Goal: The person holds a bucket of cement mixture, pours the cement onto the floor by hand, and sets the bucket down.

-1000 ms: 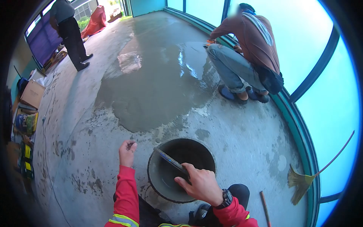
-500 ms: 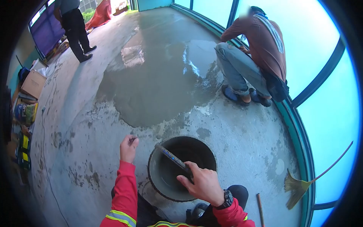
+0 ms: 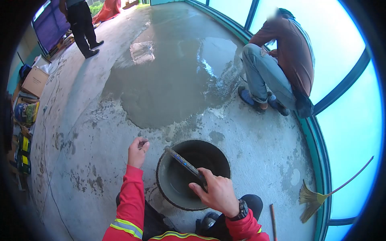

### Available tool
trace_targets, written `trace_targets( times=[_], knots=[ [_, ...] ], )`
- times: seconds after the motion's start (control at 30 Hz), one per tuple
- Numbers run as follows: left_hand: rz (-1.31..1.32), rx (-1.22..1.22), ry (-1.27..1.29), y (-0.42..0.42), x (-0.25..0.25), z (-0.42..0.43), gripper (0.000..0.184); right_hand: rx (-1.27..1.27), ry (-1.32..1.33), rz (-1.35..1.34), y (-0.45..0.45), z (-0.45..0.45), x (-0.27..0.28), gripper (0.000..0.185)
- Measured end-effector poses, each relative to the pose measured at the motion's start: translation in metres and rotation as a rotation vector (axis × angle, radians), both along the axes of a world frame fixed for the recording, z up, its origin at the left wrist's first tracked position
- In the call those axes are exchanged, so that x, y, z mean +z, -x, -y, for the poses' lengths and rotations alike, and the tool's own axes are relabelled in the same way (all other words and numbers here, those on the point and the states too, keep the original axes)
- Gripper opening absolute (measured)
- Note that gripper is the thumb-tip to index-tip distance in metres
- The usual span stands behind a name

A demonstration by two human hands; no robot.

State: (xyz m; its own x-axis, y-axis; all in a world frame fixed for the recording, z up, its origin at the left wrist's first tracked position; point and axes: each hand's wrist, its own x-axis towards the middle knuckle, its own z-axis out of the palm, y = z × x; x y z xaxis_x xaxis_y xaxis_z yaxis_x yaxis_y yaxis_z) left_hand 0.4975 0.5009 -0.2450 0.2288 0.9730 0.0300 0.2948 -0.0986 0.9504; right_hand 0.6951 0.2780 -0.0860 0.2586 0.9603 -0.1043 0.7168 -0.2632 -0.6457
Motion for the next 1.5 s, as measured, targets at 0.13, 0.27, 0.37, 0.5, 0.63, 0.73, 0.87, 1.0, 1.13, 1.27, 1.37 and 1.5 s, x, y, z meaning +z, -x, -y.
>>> trace_targets(
  times=[0.13, 0.27, 0.37, 0.5, 0.63, 0.73, 0.87, 1.0, 1.13, 1.27, 1.37, 1.5],
  knots=[
    [-0.041, 0.006, 0.005, -0.0002, 0.0023, 0.0003, 0.016, 0.0, 0.0, 0.012, -0.0003, -0.0006, -0.0006, 0.047],
    [-0.061, 0.013, 0.011, -0.0015, 0.0039, 0.0006, 0.017, 0.003, -0.004, 0.0, -0.0012, -0.0007, -0.0026, 0.047],
    [-0.043, 0.017, 0.0, -0.0016, -0.0014, -0.0006, 0.018, 0.003, -0.016, -0.004, -0.0017, -0.0004, -0.0049, 0.048],
    [-0.069, 0.011, 0.004, -0.0017, 0.0034, 0.0003, 0.019, 0.004, -0.02, -0.004, -0.0023, 0.0, -0.0061, 0.048],
    [-0.062, 0.005, 0.013, -0.0003, 0.0028, -0.0003, 0.019, 0.004, -0.026, -0.003, -0.0019, -0.0007, -0.006, 0.048],
    [-0.052, 0.007, 0.017, -0.0005, 0.0017, 0.0, 0.02, 0.005, -0.019, -0.002, -0.0021, -0.0006, -0.0065, 0.048],
    [-0.056, 0.003, 0.014, -0.0014, 0.0039, 0.0007, 0.02, 0.005, -0.024, 0.0, -0.0019, -0.0008, -0.0055, 0.048],
    [-0.065, -0.004, 0.011, -0.0017, 0.0037, 0.001, 0.02, 0.006, -0.006, 0.014, -0.0015, -0.0008, -0.0041, 0.048],
    [-0.081, -0.008, 0.003, -0.0019, 0.0066, 0.0022, 0.019, 0.009, -0.01, 0.014, -0.0016, -0.0003, -0.0037, 0.048],
    [-0.086, -0.008, 0.005, -0.002, 0.0061, 0.0026, 0.019, 0.011, -0.022, 0.017, -0.0018, 0.0003, -0.0056, 0.048],
    [-0.092, -0.006, 0.012, -0.0024, 0.0073, 0.0031, 0.02, -0.001, -0.04, 0.023, -0.001, 0.0002, -0.0042, 0.046],
    [-0.091, -0.003, 0.008, -0.0022, 0.0072, 0.0027, 0.02, -0.012, -0.033, 0.022, -0.0001, 0.0002, -0.0027, 0.046]
  ],
)
